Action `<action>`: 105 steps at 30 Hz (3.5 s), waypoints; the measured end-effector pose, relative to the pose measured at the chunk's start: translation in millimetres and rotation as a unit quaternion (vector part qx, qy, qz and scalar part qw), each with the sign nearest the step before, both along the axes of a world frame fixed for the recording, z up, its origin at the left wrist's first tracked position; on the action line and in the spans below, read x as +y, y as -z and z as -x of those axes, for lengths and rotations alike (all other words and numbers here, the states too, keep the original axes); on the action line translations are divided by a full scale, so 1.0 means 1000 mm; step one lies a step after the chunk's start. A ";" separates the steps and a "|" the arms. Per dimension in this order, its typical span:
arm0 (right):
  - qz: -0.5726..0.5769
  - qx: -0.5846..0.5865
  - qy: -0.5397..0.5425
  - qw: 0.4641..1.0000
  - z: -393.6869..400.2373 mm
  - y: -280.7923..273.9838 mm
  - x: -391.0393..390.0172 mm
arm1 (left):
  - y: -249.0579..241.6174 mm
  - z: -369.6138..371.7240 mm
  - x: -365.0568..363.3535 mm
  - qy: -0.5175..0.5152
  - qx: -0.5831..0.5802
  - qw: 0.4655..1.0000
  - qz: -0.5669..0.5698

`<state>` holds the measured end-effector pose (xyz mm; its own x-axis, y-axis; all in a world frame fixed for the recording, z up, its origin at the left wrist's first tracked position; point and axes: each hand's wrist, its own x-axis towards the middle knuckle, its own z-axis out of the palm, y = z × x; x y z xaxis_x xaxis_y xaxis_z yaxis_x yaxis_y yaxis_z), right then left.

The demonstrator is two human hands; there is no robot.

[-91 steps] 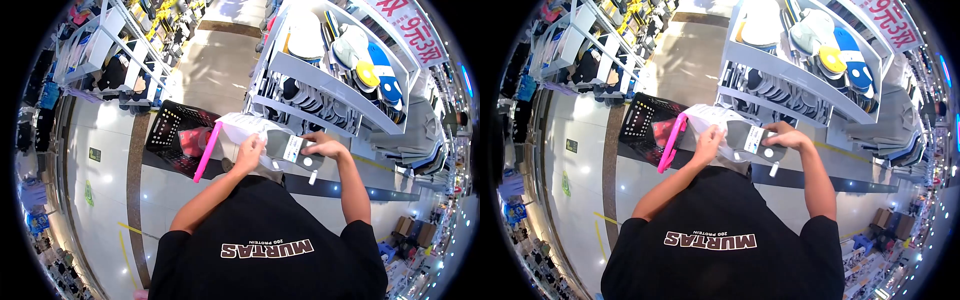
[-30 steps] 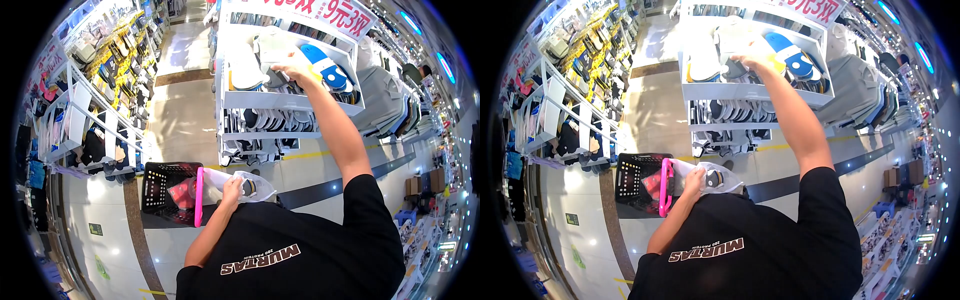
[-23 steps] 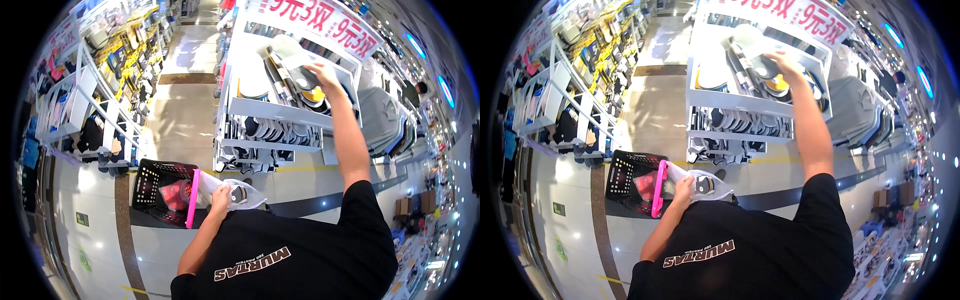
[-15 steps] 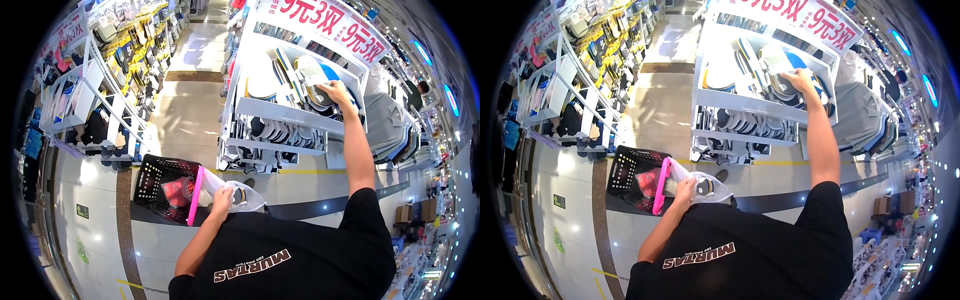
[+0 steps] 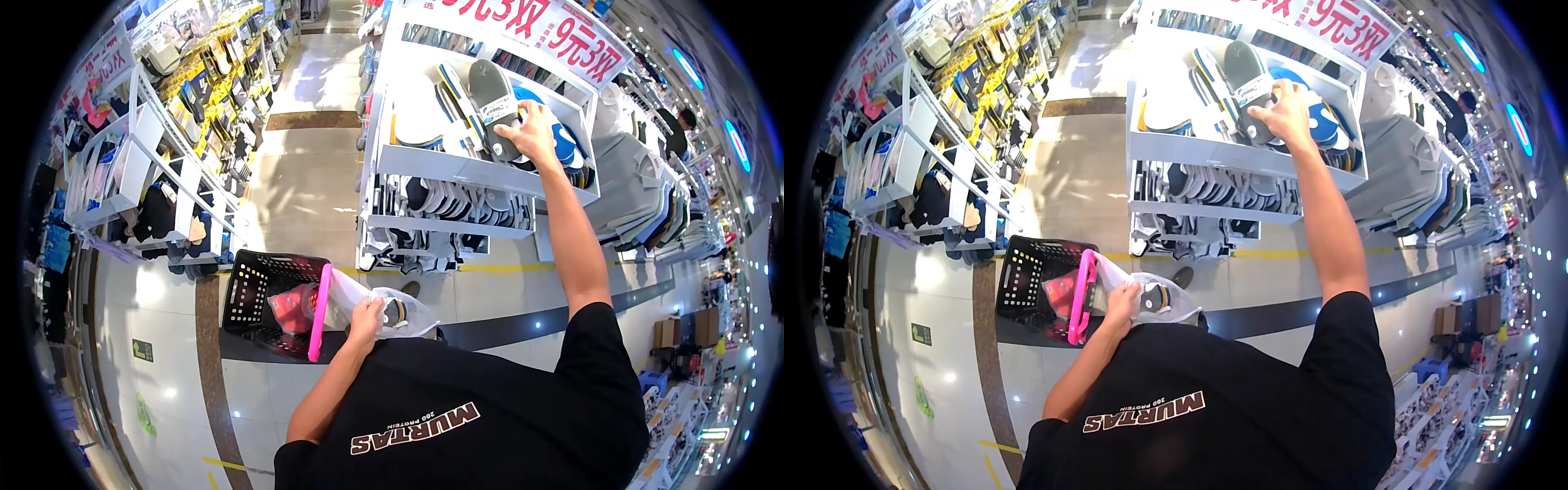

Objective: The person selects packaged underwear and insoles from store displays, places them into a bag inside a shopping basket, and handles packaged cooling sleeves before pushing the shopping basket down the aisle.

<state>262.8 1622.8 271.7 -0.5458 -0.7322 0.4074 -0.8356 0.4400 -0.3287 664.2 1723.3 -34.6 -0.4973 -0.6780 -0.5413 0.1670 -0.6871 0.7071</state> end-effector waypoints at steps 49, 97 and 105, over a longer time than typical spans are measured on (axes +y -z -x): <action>-0.186 -0.322 -0.182 0.910 -0.229 0.305 0.156 | -0.022 0.038 -0.016 -0.125 0.043 0.989 -0.060; 0.067 0.089 -0.012 0.994 0.034 0.011 0.062 | 0.014 0.010 -0.014 0.010 -0.171 0.980 0.102; 0.193 0.030 -0.040 0.980 0.053 0.040 0.064 | -0.011 0.009 -0.013 0.040 -0.187 0.975 0.117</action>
<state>210.1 1686.7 232.1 -0.4588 -0.5573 0.6921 -0.8857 0.2242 -0.4066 655.3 1710.6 -23.9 -0.3511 -0.7719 -0.5301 -0.1786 -0.5005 0.8471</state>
